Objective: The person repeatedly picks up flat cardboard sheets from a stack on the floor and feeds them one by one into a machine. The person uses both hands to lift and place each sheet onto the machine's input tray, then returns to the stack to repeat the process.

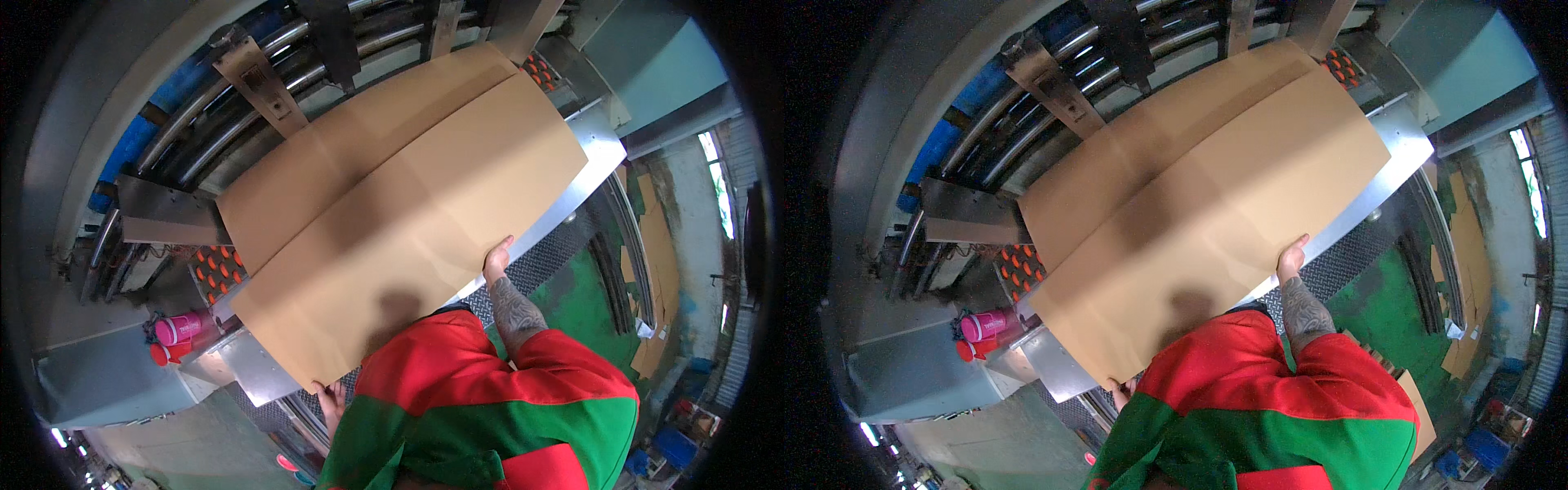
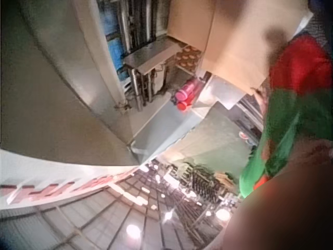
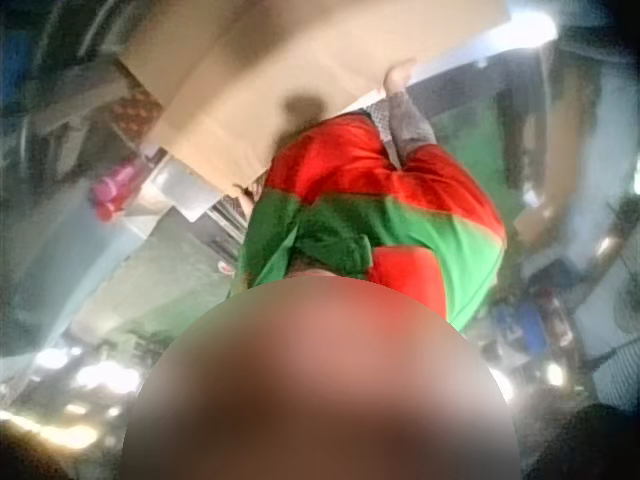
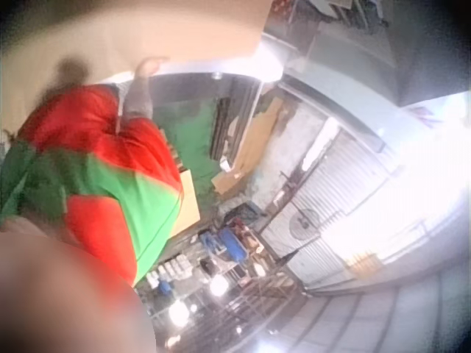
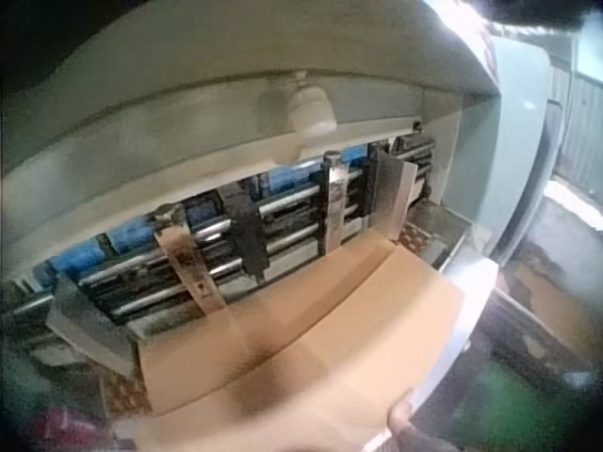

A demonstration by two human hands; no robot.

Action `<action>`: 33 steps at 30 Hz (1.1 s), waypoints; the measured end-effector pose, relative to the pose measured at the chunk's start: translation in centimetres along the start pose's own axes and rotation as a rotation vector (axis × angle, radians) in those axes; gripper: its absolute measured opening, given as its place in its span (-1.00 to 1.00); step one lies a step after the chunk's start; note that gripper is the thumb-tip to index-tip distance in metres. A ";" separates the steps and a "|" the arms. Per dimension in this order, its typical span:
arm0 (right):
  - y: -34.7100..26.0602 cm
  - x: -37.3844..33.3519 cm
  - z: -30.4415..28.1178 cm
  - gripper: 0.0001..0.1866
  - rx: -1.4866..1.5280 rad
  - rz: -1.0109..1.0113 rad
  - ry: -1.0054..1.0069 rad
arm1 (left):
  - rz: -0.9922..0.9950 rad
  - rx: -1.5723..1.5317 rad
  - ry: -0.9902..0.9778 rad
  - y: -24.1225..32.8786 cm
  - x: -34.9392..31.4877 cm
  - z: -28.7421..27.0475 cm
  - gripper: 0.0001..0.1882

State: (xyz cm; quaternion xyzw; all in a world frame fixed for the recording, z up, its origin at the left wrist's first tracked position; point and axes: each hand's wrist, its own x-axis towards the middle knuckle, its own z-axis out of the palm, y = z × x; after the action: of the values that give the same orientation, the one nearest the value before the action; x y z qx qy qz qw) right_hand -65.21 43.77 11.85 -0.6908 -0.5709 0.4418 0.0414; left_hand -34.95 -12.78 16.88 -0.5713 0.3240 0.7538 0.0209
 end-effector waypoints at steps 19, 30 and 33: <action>-19.5 2.3 7.0 -0.18 -0.078 -0.163 -0.740 | 0.094 -0.023 -0.145 11.2 7.9 21.8 -0.37; -23.3 3.1 12.7 -0.29 -0.172 -0.283 -0.881 | 0.031 0.331 -0.069 20.6 15.8 26.7 -0.41; -23.0 4.9 12.8 -0.28 -0.268 -0.252 -0.789 | 0.039 0.261 -0.114 20.6 16.0 26.4 -0.21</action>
State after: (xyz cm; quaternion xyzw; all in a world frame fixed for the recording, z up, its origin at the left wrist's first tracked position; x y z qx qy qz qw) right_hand -91.11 50.03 14.21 -0.3935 -0.6750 0.5855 -0.2162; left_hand -71.17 -20.97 16.09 -0.5136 0.4287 0.7367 0.0989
